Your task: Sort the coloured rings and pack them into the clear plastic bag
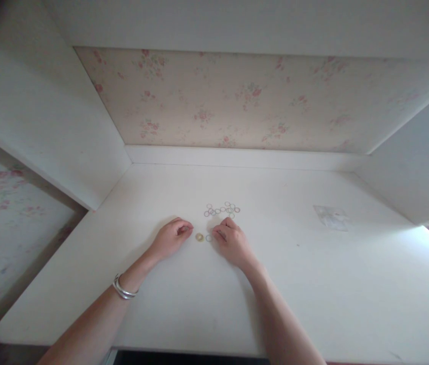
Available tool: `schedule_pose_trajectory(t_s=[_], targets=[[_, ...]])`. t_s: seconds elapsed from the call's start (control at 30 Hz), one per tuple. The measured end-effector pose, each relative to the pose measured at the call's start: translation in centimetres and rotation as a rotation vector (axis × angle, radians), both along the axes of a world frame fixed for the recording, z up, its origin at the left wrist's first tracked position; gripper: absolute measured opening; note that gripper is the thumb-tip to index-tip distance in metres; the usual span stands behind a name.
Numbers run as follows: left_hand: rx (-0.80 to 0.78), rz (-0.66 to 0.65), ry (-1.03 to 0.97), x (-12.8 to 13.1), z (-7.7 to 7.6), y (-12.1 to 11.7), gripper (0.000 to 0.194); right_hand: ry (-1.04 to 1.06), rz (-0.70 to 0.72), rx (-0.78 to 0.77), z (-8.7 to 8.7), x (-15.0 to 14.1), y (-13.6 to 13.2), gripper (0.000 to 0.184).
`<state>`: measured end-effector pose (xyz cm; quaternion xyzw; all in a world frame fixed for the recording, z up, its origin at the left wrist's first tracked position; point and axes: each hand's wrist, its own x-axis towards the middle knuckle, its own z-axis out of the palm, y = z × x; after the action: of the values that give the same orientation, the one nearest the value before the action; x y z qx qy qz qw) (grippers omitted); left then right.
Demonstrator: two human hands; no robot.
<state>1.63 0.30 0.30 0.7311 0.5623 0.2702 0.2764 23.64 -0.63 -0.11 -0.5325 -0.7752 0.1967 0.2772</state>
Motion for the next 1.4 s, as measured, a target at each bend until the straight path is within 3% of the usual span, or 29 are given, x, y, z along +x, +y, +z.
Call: schedule_pose_trajectory(t_s=[0.2, 0.5, 0.6, 0.83, 1.07, 1.4], targets=[[0.013, -0.01, 0.006, -0.1, 0.2, 0.0, 0.017, 0.001, 0.123, -0.053, 0.7, -0.3, -0.7, 0.021], [0.013, -0.017, -0.02, -0.3, -0.2, 0.1, 0.017, -0.034, 0.151, -0.031, 0.7, -0.3, -0.7, 0.019], [0.016, -0.009, -0.046, -0.3, -0.3, 0.2, 0.017, 0.076, 0.065, 0.016, 0.4, 0.2, -0.4, 0.02], [0.062, -0.038, 0.031, 2.0, 0.8, 1.2, 0.019, 0.266, -0.333, 0.04, -0.9, 1.4, 1.6, 0.023], [0.127, -0.095, 0.388, 5.9, 1.8, 2.7, 0.024, 0.322, -0.368, 0.0, -1.2, 1.7, 2.0, 0.023], [0.134, -0.126, 0.586, 7.4, 1.9, 4.0, 0.029, 0.507, -0.458, -0.05, -1.0, 3.1, 2.8, 0.028]])
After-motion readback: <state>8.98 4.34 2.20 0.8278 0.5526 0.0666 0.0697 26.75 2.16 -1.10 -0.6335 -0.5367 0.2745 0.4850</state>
